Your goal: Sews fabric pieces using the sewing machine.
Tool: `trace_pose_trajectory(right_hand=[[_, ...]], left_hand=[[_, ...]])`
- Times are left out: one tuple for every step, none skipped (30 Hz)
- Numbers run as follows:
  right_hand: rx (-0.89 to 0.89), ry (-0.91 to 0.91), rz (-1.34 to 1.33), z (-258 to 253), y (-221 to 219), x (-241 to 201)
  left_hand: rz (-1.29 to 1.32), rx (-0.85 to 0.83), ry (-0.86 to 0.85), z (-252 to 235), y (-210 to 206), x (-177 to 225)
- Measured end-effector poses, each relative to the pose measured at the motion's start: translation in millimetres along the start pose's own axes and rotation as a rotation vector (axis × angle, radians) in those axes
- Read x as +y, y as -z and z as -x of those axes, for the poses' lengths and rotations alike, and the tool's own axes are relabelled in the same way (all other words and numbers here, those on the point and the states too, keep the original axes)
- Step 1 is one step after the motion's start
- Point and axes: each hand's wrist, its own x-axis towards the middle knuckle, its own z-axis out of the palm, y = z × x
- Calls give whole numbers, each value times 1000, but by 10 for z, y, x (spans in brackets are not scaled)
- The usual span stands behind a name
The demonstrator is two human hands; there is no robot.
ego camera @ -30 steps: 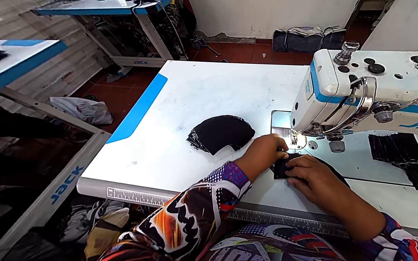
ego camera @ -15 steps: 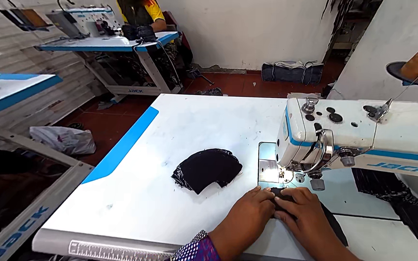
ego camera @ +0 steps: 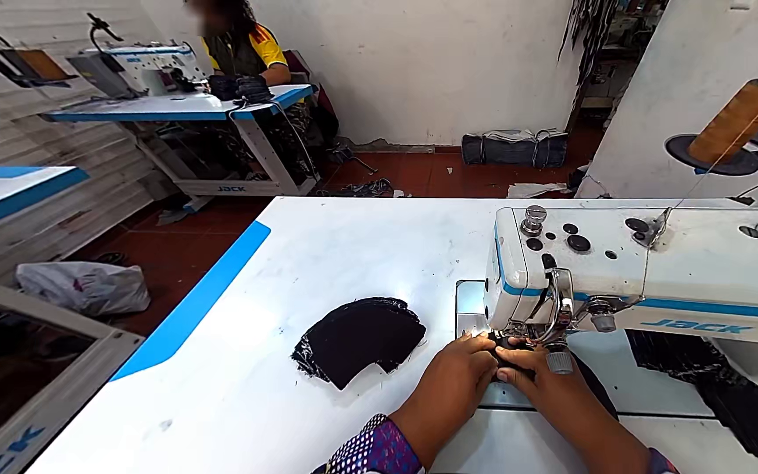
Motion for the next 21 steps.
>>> trace_pose_trajectory(right_hand=[[5, 10, 1, 2, -7, 5], [8, 18, 1, 2, -11, 8], [8, 24, 0, 4, -9, 8], [2, 25, -1, 5, -1, 4], [-7, 23, 3, 7, 13, -5], [-14, 22, 7, 11, 22, -16], [-8, 27, 14, 19, 15, -20], [17, 42, 27, 29, -8, -16], [48, 56, 41, 39, -38, -10], [73, 60, 48, 45, -62, -8], [92, 59, 59, 46, -80, -7], [111, 58, 73, 42, -91, -10], [132, 60, 94, 36, -102, -11], [154, 61, 117, 32, -114, -12], [173, 58, 142, 31, -123, -13], [186, 49, 159, 32, -128, -17], [200, 36, 173, 33, -130, -17], [211, 21, 179, 33, -128, -9], [216, 5, 184, 27, -123, 2], [218, -10, 189, 14, -114, 13], [209, -28, 194, -3, -104, 20]], left_hand=[[-6, 9, -10, 7, -5, -5], [-11, 14, -18, 12, -7, -9], [-19, 20, -26, 15, -7, -12], [-25, 23, -31, 15, -6, -15], [-21, 17, -30, 13, -1, -19], [-15, 6, -24, 9, 4, -22], [-12, -1, -21, 5, 6, -24], [-14, -4, -18, -3, 8, -27], [-15, -5, -13, -15, 12, -31], [-15, -7, -4, -31, 20, -34], [-11, -19, 15, -53, 38, -31], [-8, -31, 33, -83, 56, -28], [-13, -39, 45, -119, 70, -30], [-25, -40, 49, -160, 76, -40], [-32, -50, 59, -202, 86, -48], [-33, -69, 82, -243, 102, -52], [-39, -80, 102, -283, 116, -56], [-38, -102, 129, -323, 138, -55], [-33, -138, 168, -365, 168, -53], [-23, -176, 210, -408, 196, -58], [-17, -203, 240, -448, 213, -74]])
